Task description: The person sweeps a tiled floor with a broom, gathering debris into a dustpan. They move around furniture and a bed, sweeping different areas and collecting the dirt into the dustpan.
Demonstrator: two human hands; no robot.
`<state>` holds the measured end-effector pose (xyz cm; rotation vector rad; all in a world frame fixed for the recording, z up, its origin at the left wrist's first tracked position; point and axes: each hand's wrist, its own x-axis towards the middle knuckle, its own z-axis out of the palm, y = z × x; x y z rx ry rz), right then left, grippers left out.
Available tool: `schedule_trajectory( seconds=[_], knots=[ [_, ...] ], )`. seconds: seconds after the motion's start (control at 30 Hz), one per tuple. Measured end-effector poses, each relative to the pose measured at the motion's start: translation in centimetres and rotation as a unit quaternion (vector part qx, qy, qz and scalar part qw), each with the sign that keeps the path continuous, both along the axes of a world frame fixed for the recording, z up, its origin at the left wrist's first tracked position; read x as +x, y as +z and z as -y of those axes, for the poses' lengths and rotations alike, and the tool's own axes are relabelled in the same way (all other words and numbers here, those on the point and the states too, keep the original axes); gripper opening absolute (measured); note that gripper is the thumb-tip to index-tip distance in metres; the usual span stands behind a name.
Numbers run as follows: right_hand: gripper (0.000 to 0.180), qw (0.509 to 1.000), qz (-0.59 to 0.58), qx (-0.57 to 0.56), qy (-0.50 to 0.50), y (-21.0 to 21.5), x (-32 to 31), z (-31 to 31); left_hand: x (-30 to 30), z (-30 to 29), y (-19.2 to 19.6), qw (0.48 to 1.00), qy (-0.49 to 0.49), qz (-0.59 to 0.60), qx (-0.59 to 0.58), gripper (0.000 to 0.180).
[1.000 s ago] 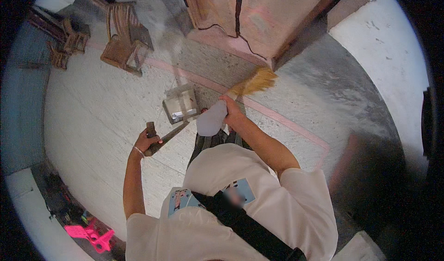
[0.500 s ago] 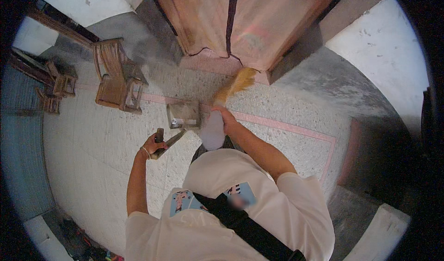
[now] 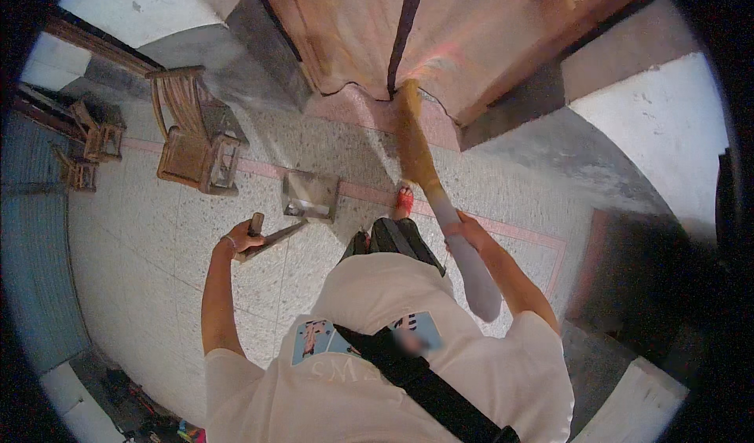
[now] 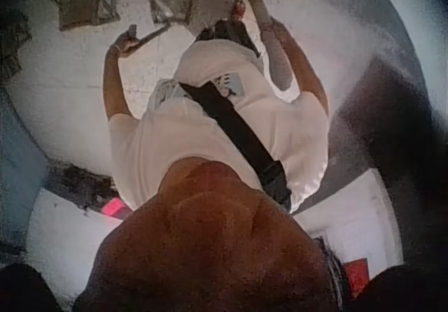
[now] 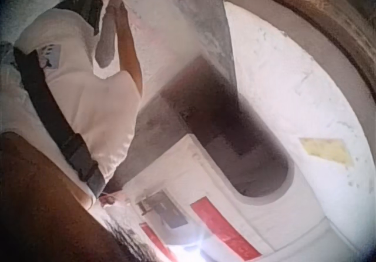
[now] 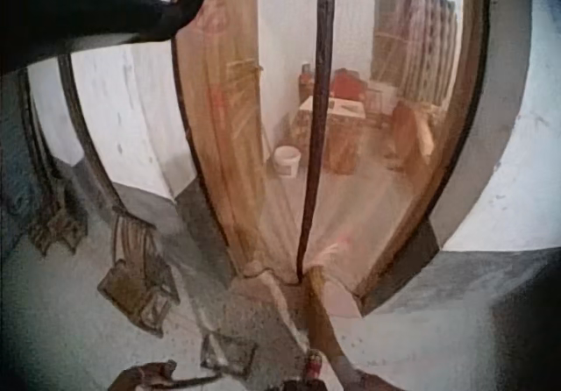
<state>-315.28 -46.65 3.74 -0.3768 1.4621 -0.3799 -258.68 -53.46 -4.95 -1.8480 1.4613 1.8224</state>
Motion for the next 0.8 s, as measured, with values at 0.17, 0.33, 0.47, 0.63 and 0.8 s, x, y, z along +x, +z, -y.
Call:
schedule_trajectory(
  seconds=[0.17,0.33,0.47,0.63,0.8],
  knots=[
    [0.075,0.996,-0.079,-0.034,0.03,-3.1,-3.9,-5.0,-1.1,-0.5,0.6,0.993,-0.083,0.083,-0.008,0.04],
    [0.096,0.99,-0.101,0.002,0.095,0.2,-7.1,-7.5,-4.4,0.6,4.2,0.962,-0.187,0.184,0.071,0.038],
    [0.097,0.982,-0.127,-0.015,0.139,-0.1,-10.6,-8.5,-1.5,-0.6,-1.7,0.96,-0.14,0.238,0.052,0.07],
    [0.097,0.979,-0.139,-0.053,0.138,-0.7,-14.0,-10.3,-13.0,4.2,-2.4,0.93,-0.147,0.216,-0.259,0.077],
    [0.101,0.994,-0.076,-0.027,0.068,0.5,-13.9,-8.5,-14.8,7.3,-4.9,0.956,-0.181,0.226,-0.042,0.094]
  ],
)
